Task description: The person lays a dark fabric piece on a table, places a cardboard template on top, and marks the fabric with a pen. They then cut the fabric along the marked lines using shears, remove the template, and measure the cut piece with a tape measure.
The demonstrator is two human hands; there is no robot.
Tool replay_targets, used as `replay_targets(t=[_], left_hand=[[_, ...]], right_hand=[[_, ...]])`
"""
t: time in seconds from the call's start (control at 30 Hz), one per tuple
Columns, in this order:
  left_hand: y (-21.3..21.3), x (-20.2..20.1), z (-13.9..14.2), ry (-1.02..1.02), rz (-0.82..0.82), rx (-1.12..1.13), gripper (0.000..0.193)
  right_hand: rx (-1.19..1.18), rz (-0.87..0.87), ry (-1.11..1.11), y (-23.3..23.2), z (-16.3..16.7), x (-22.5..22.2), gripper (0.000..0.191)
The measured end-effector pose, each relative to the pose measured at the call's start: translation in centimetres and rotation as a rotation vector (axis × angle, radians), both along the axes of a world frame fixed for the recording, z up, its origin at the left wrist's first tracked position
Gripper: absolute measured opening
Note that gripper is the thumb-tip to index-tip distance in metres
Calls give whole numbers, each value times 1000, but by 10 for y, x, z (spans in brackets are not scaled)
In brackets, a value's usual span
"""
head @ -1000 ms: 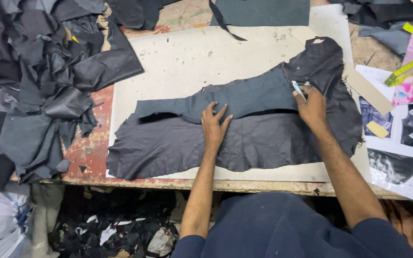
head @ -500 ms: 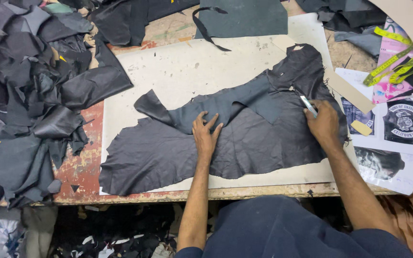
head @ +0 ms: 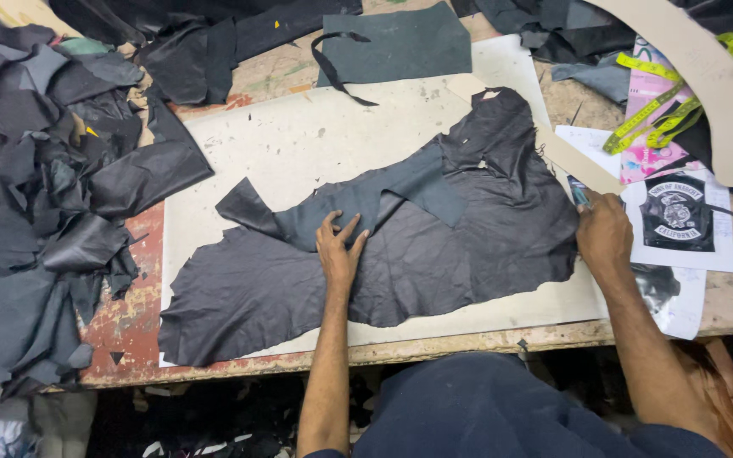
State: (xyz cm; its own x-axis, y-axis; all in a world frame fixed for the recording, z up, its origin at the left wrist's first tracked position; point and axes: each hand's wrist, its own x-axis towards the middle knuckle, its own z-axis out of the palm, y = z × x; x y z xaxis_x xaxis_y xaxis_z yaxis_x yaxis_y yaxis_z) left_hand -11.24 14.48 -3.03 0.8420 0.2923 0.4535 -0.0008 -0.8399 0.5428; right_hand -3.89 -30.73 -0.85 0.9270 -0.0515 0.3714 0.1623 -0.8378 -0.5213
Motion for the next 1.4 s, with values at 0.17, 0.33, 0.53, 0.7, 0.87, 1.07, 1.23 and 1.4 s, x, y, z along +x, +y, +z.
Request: replay_targets(t=[0.17, 0.33, 0.53, 0.7, 0.87, 1.07, 1.23, 1.4], left_hand=[[-2, 0, 3, -14, -10, 9, 42], [-7, -2, 14, -21, -24, -2, 40], [-13, -6, -4, -74, 22, 102, 30], [2, 22, -26, -96, 30, -93, 13], [-5, 126, 21, -288, 297, -357, 13], [-125, 247, 154, -522, -383, -570, 8], [-273, 335, 201, -430, -836, -898, 16], [-376, 382, 155, -207, -922, -553, 26]], right_hand=[[48, 50, -31, -9, -14, 17, 32], [129, 98, -40, -5, -21, 22, 47], [190, 225, -185, -17, -4, 1, 46], [298, 171, -51, -81, 11, -31, 28], [266, -100, -106, -196, 23, -29, 30], [387, -326, -41, -262, 32, -4, 37], [444, -212, -42, -234, 32, 9, 36], [544, -200, 105, -219, 31, -22, 39]])
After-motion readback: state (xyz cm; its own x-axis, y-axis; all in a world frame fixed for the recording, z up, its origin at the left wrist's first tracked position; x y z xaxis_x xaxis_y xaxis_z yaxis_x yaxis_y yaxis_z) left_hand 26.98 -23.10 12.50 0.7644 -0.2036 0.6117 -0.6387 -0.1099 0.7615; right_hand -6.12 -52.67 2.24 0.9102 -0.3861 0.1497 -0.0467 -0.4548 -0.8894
